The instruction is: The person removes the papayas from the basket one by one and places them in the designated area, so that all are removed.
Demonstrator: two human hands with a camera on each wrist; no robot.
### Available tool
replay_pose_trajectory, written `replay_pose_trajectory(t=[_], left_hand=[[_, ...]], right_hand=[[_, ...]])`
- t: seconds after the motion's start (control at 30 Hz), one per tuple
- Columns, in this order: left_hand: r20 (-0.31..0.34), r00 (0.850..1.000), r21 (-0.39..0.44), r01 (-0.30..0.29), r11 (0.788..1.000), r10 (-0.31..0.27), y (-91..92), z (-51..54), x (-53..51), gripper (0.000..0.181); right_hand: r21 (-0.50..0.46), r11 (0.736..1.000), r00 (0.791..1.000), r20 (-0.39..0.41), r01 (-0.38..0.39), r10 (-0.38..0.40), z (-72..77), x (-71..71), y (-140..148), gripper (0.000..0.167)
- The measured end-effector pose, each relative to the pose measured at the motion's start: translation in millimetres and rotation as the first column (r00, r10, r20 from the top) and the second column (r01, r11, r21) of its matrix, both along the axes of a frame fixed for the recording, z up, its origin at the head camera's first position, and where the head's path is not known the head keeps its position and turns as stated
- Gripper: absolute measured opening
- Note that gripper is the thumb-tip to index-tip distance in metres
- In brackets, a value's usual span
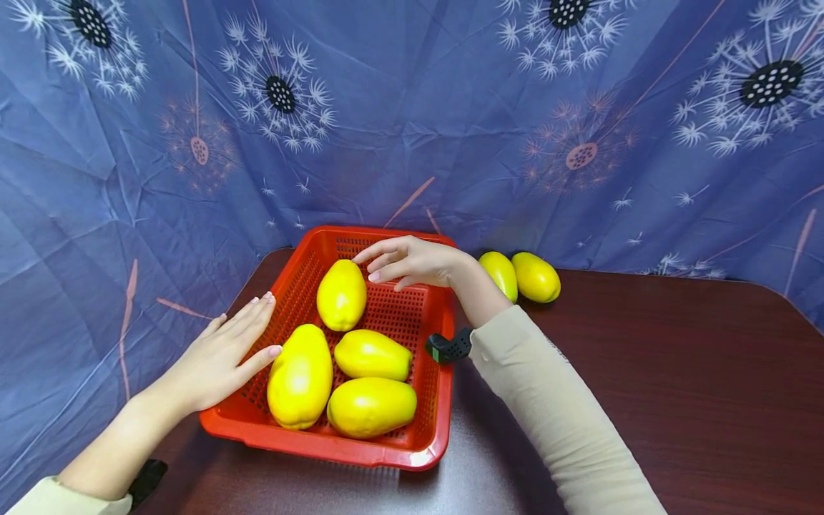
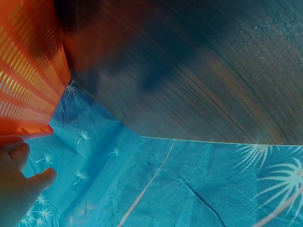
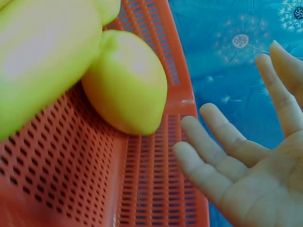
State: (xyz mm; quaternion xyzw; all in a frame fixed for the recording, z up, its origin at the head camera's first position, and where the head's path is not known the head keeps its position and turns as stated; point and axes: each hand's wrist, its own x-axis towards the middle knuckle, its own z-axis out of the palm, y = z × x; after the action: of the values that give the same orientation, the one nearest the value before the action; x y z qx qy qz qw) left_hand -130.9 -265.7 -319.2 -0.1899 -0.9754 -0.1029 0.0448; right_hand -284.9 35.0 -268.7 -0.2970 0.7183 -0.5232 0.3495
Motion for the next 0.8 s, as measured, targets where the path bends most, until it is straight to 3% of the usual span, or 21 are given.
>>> replay_pose_trajectory(t=[0.2, 0.4, 0.8], left_hand=[[-0.008, 1.000, 0.000, 0.000, 1.000, 0.000, -0.6, -1.1, 0.2, 0.071], [-0.006, 1.000, -0.005, -0.007, 1.000, 0.007, -0.5, -0.9, -0.2, 0.072], [0.001, 1.000, -0.002, -0.011, 1.000, 0.011, -0.6, -0.5, -0.2, 0.072]], right_hand=[[0.023, 0.995, 0.995, 0.030, -0.094, 0.093, -9.0, 2.6, -8.1, 0.045], [0.058, 0.979, 0.977, 0.101, -0.196, 0.189, -19.2, 5.4, -15.5, 0.045], [0.226, 0.908, 0.925, 0.232, -0.353, 0.301, -37.3, 9.0, -24.6, 0.043]])
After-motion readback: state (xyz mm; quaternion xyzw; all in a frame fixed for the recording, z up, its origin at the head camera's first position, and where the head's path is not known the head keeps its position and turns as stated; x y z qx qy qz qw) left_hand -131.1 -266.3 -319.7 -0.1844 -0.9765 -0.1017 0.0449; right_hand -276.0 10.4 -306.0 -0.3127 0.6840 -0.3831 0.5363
